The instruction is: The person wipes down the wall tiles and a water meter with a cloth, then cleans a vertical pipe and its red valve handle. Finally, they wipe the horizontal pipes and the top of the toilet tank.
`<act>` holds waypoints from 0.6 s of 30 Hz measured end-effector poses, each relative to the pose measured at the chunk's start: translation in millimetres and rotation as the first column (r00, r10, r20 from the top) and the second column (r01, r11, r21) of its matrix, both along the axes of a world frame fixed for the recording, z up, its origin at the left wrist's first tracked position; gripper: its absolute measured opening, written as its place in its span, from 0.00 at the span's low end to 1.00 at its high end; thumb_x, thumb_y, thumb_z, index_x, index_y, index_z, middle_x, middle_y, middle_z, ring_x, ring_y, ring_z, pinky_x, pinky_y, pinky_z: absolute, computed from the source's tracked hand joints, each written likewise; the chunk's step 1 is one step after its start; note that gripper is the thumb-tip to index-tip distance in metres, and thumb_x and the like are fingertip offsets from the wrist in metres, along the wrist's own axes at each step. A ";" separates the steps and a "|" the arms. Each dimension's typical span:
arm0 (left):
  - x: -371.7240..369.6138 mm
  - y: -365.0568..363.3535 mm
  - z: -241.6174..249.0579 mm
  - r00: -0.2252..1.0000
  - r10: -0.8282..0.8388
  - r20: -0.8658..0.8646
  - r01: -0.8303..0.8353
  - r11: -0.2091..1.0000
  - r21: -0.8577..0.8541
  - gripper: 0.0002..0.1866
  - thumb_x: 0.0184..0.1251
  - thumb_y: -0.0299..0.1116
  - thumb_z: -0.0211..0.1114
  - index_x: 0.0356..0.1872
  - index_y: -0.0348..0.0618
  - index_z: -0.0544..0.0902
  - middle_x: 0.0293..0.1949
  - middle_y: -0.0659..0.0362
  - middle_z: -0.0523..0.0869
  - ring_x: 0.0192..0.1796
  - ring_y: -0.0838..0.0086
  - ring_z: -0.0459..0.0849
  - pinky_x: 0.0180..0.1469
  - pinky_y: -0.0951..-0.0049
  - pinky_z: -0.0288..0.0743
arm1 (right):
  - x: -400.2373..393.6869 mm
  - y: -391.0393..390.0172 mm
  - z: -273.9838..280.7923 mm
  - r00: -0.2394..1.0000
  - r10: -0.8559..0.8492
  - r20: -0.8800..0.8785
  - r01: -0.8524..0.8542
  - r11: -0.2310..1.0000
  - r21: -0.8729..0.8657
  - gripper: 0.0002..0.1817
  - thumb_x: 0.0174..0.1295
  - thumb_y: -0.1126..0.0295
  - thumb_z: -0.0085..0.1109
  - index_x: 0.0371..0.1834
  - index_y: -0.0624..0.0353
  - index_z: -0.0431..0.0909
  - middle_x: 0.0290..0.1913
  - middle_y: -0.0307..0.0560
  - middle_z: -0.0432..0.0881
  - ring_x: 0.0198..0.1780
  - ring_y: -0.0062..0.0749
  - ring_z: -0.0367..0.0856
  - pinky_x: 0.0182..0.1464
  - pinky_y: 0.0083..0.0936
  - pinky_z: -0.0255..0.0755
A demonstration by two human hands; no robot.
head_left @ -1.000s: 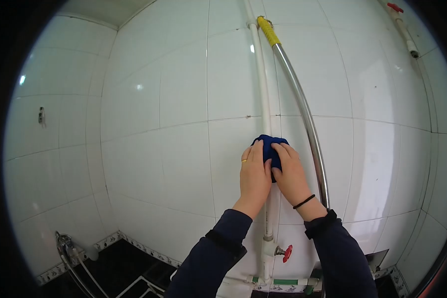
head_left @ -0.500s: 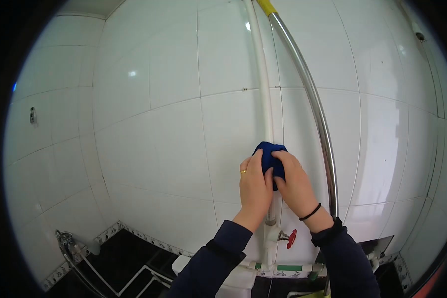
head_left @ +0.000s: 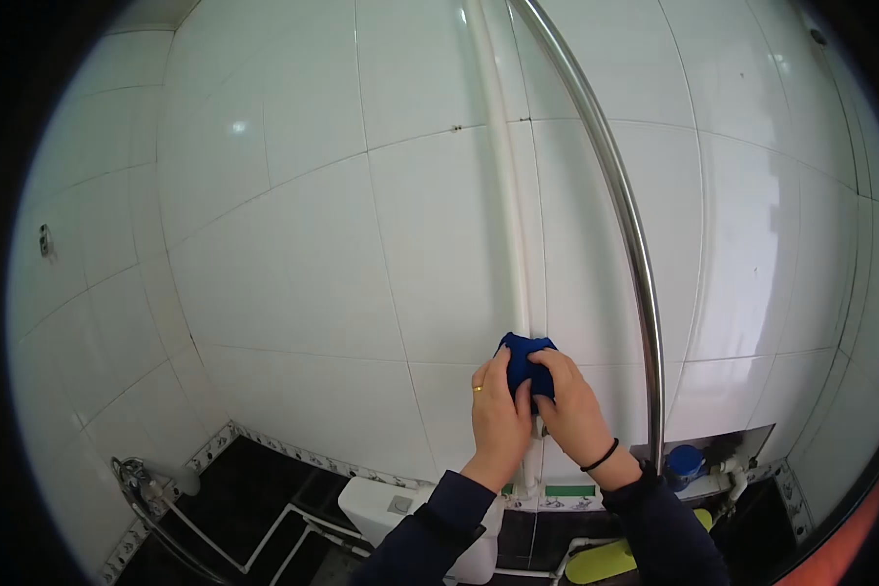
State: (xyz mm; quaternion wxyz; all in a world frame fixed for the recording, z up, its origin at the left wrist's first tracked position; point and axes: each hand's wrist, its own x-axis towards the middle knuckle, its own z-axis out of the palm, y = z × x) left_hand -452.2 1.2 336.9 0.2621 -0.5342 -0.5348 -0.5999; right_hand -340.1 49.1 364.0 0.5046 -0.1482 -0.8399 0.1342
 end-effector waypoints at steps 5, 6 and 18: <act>0.9 -7.1 -12.1 1.000 -0.001 0.025 0.003 0.998 -0.068 0.25 0.64 0.27 0.64 0.62 0.34 0.70 0.52 0.41 0.78 0.55 0.47 0.76 0.56 0.56 0.72 | 1.4 -0.6 -14.9 1.000 0.012 -0.014 -0.012 1.000 0.027 0.27 0.49 0.86 0.53 0.56 0.59 0.69 0.56 0.59 0.75 0.59 0.58 0.73 0.60 0.42 0.71; -0.5 -8.9 -13.5 1.000 0.003 0.018 -0.002 0.997 -0.082 0.25 0.63 0.28 0.65 0.61 0.34 0.71 0.51 0.41 0.78 0.54 0.47 0.76 0.55 0.55 0.73 | 2.7 -1.5 -15.3 1.000 0.016 -0.004 -0.016 1.000 0.021 0.27 0.49 0.86 0.53 0.56 0.59 0.69 0.55 0.59 0.75 0.59 0.58 0.73 0.60 0.42 0.71; 6.9 -36.2 -44.3 0.998 -0.003 0.064 0.011 0.992 -0.126 0.23 0.60 0.28 0.69 0.57 0.41 0.75 0.45 0.47 0.81 0.44 0.57 0.81 0.44 0.63 0.75 | 22.3 -42.1 -21.3 0.955 -0.227 0.190 0.219 0.974 0.060 0.17 0.50 0.76 0.58 0.46 0.60 0.73 0.36 0.53 0.80 0.43 0.49 0.80 0.49 0.42 0.75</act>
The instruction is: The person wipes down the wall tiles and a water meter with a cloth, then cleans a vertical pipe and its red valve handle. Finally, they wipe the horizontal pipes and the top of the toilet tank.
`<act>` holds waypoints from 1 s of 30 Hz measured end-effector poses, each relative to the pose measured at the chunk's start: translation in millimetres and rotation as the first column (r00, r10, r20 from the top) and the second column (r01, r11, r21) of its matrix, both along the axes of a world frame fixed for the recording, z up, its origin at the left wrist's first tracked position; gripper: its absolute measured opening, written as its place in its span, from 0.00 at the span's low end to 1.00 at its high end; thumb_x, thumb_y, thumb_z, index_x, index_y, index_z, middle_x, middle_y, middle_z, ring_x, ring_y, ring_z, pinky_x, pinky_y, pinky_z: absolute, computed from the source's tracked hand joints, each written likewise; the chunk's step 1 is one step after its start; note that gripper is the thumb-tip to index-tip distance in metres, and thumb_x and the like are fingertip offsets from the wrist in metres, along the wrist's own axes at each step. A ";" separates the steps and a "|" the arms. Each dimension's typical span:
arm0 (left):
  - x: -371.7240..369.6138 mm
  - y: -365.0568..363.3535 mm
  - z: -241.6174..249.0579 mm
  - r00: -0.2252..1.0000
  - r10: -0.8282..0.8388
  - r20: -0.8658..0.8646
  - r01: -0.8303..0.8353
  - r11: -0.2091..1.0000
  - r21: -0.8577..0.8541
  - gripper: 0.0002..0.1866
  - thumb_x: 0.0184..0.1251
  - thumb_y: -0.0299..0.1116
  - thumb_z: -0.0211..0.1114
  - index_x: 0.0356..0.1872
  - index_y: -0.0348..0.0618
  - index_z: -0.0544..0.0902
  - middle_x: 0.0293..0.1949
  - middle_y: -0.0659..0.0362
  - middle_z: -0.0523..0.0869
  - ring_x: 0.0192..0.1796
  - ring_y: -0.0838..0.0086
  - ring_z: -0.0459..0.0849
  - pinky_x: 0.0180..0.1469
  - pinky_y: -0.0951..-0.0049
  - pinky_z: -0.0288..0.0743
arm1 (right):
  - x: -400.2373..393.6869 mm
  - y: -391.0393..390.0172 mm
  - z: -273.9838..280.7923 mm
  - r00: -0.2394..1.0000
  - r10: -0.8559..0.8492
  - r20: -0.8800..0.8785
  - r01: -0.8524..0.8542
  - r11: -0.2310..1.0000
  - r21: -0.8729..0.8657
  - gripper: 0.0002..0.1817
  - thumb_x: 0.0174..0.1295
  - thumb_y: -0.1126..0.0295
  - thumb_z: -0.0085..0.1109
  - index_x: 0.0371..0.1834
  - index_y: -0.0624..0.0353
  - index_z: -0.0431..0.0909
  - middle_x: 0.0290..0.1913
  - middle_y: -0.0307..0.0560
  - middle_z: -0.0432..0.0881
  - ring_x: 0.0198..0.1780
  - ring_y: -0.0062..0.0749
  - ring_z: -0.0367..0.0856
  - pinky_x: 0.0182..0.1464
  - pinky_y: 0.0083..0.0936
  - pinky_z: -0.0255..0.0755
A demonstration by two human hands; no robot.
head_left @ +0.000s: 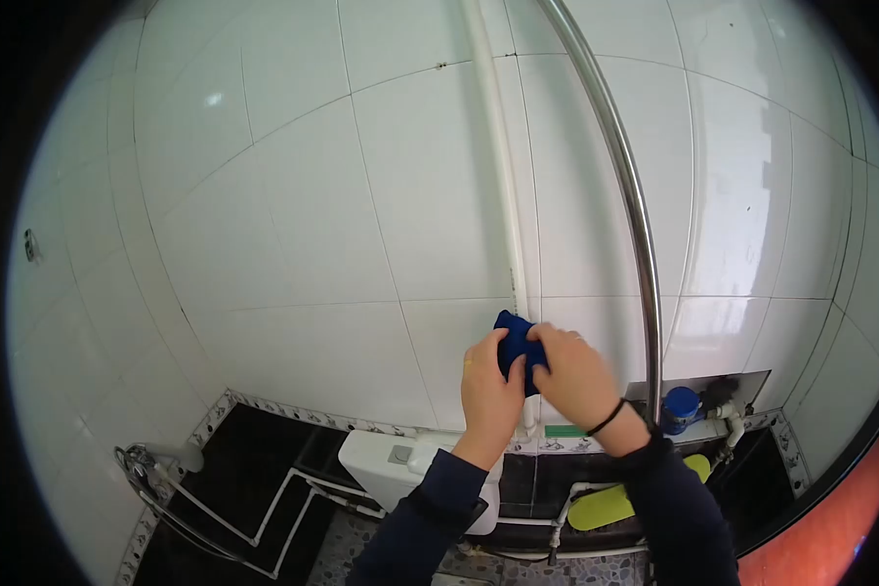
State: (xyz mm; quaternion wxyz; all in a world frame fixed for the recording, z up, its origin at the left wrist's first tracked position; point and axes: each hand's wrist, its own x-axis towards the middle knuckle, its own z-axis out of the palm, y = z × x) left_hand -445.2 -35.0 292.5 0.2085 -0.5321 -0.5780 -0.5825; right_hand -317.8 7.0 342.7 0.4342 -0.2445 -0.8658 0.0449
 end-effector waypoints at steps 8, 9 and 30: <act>12.7 2.6 -62.6 0.933 -0.092 0.347 0.134 0.986 -0.099 0.24 0.64 0.29 0.64 0.60 0.36 0.72 0.50 0.43 0.80 0.51 0.51 0.79 0.51 0.62 0.74 | -21.7 -17.0 -46.9 0.967 -0.245 0.071 0.197 0.893 0.404 0.13 0.52 0.72 0.59 0.41 0.62 0.75 0.51 0.56 0.78 0.57 0.47 0.75 0.59 0.39 0.69; 13.5 4.2 -71.1 0.922 -0.090 0.377 0.138 0.985 -0.103 0.23 0.63 0.29 0.64 0.60 0.36 0.73 0.49 0.43 0.81 0.49 0.51 0.79 0.50 0.62 0.74 | -21.7 -15.7 -53.2 0.968 -0.246 0.055 0.194 0.867 0.459 0.13 0.51 0.71 0.59 0.40 0.62 0.75 0.52 0.56 0.79 0.59 0.46 0.74 0.59 0.38 0.69; 33.0 -26.1 -59.7 0.925 -0.115 0.361 0.115 0.993 0.022 0.23 0.64 0.26 0.63 0.60 0.37 0.73 0.51 0.44 0.81 0.48 0.56 0.82 0.49 0.64 0.75 | 2.2 -42.8 -59.9 0.989 0.005 -0.145 0.034 0.962 0.271 0.15 0.52 0.76 0.60 0.44 0.63 0.77 0.48 0.52 0.81 0.53 0.47 0.77 0.53 0.37 0.74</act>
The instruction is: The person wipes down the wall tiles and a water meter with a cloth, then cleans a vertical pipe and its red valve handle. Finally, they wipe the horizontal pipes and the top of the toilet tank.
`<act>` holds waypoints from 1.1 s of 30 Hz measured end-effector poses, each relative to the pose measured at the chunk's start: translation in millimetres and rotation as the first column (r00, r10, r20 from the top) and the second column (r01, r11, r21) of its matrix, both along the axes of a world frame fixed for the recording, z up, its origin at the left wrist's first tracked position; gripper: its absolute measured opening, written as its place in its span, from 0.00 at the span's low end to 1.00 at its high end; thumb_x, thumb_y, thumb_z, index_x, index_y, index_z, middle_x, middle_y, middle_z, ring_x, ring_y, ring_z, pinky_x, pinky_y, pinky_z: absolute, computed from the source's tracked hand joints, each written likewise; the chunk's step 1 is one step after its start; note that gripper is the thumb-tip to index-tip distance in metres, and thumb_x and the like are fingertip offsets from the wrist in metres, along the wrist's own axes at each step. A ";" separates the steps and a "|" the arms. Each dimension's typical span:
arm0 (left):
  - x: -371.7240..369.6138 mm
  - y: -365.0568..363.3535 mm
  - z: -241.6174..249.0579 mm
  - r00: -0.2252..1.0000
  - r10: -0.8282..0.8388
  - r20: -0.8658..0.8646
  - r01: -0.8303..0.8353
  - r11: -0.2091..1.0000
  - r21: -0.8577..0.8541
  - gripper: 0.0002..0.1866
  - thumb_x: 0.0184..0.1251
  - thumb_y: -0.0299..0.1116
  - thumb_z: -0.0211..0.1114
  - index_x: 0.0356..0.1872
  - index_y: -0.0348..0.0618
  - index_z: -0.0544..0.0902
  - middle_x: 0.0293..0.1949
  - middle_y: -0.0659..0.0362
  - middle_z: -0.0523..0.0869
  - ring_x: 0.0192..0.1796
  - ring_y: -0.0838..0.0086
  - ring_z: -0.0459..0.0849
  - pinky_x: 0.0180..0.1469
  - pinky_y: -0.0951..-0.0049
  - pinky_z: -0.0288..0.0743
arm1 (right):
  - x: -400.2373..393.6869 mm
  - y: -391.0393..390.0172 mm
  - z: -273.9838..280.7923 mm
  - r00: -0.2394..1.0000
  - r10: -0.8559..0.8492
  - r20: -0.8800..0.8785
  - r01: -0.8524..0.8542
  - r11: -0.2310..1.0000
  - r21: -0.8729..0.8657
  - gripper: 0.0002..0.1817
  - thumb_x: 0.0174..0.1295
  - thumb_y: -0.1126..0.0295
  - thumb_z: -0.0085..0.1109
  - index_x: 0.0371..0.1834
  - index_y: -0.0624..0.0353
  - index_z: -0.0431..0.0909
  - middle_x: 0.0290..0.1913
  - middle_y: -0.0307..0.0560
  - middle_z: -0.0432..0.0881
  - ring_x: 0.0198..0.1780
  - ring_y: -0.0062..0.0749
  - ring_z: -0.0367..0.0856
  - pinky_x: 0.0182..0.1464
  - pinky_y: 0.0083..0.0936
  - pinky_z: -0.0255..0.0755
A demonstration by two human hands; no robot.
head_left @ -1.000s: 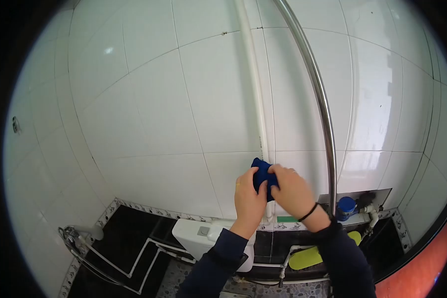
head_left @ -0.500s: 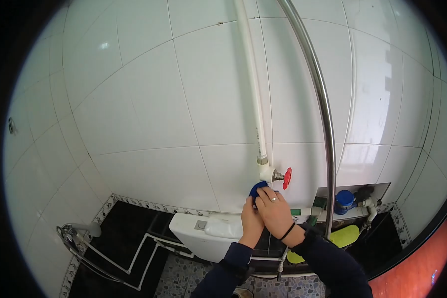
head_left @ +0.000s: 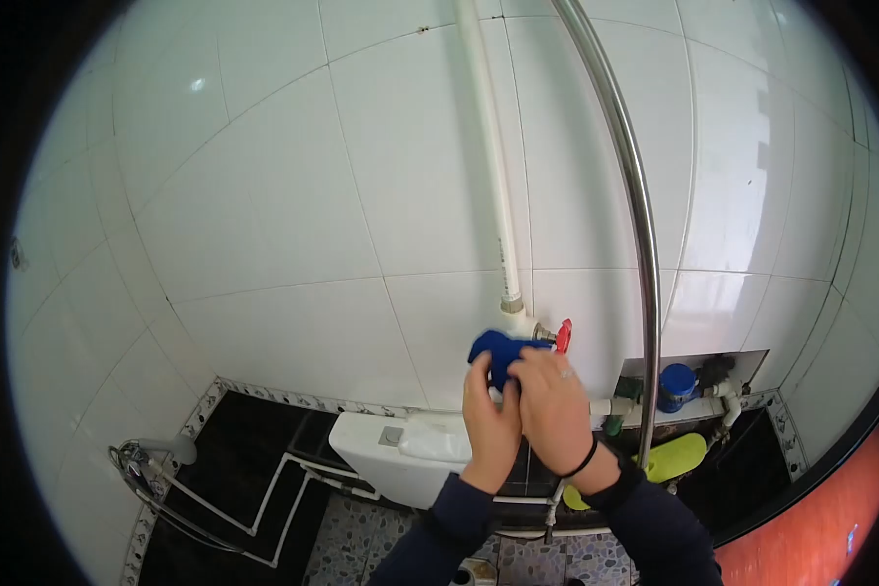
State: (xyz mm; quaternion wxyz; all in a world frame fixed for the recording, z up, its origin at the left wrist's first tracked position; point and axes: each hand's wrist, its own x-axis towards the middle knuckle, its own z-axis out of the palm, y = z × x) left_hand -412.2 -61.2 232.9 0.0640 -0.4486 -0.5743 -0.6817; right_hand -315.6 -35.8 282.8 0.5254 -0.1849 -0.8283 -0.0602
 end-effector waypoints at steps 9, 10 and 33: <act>-23.2 36.5 37.0 0.995 -0.086 -0.060 0.081 0.994 -0.079 0.24 0.69 0.27 0.58 0.66 0.40 0.69 0.51 0.41 0.80 0.52 0.48 0.79 0.55 0.57 0.73 | -14.7 36.3 26.4 0.971 -0.165 0.174 0.182 0.979 -0.088 0.16 0.55 0.71 0.60 0.47 0.60 0.73 0.48 0.54 0.82 0.53 0.44 0.78 0.53 0.37 0.69; -22.8 35.0 31.1 0.995 -0.096 -0.029 0.092 0.990 -0.102 0.24 0.69 0.27 0.58 0.66 0.40 0.69 0.51 0.40 0.80 0.52 0.48 0.79 0.55 0.57 0.73 | -17.4 39.3 18.2 0.961 -0.226 0.160 0.227 0.974 0.009 0.14 0.56 0.70 0.59 0.45 0.60 0.73 0.49 0.55 0.81 0.54 0.44 0.78 0.53 0.37 0.68; -19.6 7.7 -136.1 0.995 -0.062 0.078 0.090 0.902 -0.422 0.18 0.63 0.32 0.64 0.51 0.33 0.79 0.45 0.39 0.84 0.47 0.44 0.82 0.51 0.53 0.75 | -13.1 16.2 -152.3 0.994 0.010 0.106 0.023 0.953 -0.302 0.17 0.54 0.78 0.56 0.49 0.61 0.77 0.58 0.52 0.78 0.59 0.49 0.75 0.58 0.37 0.74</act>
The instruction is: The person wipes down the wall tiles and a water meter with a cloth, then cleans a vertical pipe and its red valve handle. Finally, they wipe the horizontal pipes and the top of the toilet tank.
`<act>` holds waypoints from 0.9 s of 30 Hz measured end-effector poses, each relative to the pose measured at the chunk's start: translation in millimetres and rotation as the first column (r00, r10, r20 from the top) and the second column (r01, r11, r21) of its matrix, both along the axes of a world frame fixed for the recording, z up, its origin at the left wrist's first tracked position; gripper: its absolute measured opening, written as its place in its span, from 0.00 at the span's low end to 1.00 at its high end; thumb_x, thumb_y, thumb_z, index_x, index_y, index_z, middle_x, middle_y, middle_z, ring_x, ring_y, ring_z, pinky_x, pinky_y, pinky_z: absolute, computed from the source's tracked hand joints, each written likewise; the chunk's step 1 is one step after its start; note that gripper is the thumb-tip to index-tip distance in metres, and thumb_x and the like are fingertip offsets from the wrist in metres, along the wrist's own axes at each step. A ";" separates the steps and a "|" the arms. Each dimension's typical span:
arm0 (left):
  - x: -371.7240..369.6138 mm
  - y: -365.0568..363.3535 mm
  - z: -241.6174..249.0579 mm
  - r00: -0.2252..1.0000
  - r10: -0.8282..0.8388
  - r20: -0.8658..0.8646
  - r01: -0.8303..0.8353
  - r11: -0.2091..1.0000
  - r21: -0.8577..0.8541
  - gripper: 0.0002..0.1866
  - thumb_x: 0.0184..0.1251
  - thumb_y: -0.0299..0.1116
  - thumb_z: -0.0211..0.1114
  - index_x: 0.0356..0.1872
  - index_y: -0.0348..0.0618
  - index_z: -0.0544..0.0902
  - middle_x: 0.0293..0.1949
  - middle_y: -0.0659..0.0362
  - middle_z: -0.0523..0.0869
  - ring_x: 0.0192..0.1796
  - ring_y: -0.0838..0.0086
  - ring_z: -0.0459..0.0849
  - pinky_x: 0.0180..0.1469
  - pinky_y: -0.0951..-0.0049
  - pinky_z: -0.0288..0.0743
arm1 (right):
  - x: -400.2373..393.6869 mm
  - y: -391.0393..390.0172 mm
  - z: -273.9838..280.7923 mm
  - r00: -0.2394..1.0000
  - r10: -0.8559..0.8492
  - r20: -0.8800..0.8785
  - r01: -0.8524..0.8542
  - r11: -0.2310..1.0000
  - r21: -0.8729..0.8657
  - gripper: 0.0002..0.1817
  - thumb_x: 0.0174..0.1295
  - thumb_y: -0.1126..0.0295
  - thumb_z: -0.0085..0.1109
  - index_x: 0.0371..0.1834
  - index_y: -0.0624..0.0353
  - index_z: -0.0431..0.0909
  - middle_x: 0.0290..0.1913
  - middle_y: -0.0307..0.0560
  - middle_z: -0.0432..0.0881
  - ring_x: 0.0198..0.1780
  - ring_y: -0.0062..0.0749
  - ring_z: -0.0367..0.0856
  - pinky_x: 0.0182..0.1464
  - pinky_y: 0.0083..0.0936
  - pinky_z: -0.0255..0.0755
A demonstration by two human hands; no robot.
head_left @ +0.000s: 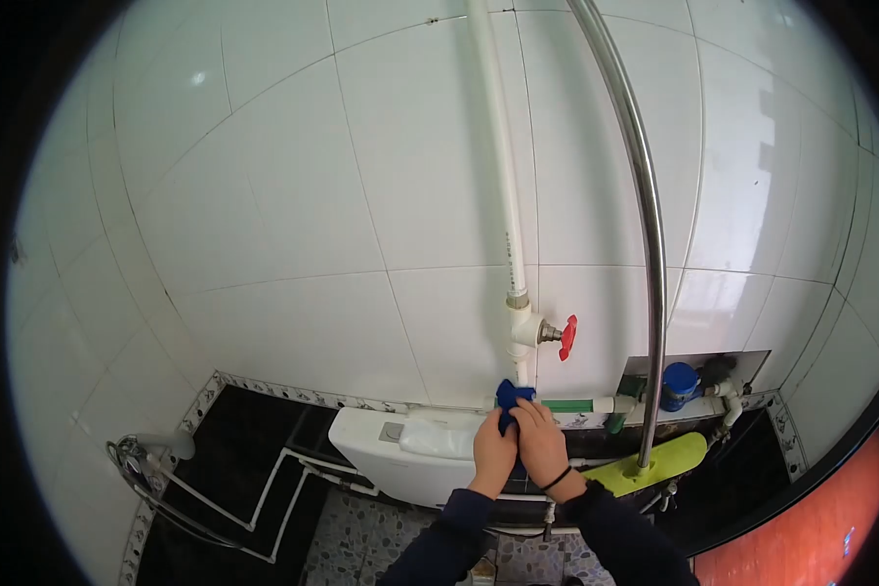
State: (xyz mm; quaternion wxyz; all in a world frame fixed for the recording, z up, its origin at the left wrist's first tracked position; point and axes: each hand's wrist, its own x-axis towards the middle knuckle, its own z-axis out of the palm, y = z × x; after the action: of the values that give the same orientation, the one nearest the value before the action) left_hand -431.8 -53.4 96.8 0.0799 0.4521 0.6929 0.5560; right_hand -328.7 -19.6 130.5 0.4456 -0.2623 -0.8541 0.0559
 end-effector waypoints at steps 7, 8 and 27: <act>18.4 -14.4 28.3 0.987 0.064 -0.146 -0.044 0.990 0.133 0.20 0.61 0.27 0.65 0.56 0.37 0.78 0.50 0.43 0.83 0.53 0.47 0.79 0.56 0.56 0.73 | 8.3 -10.4 5.9 0.927 -0.045 -0.371 -0.076 0.949 -0.306 0.15 0.54 0.84 0.56 0.46 0.60 0.77 0.49 0.59 0.80 0.53 0.56 0.78 0.55 0.41 0.73; 21.6 -14.1 44.0 0.983 0.075 -0.167 -0.041 0.979 0.198 0.20 0.61 0.26 0.65 0.56 0.37 0.78 0.50 0.44 0.82 0.53 0.47 0.79 0.56 0.56 0.72 | 8.6 -11.3 20.1 0.910 -0.061 -0.410 -0.081 0.944 -0.321 0.15 0.55 0.84 0.56 0.46 0.60 0.77 0.49 0.59 0.80 0.53 0.56 0.78 0.55 0.41 0.73; 14.7 18.3 37.4 0.992 0.000 -0.129 0.025 0.981 0.194 0.27 0.66 0.21 0.58 0.67 0.36 0.69 0.58 0.40 0.78 0.58 0.47 0.78 0.61 0.59 0.72 | -9.3 12.9 2.2 0.963 -0.080 -0.255 0.025 0.977 -0.211 0.24 0.59 0.78 0.56 0.61 0.68 0.70 0.59 0.65 0.74 0.59 0.62 0.72 0.60 0.44 0.70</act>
State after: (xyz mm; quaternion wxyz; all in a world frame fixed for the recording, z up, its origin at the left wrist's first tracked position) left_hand -417.0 -35.1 134.1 -0.0060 0.4968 0.6358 0.5907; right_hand -338.0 -6.7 132.7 0.5266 -0.3202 -0.7698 0.1663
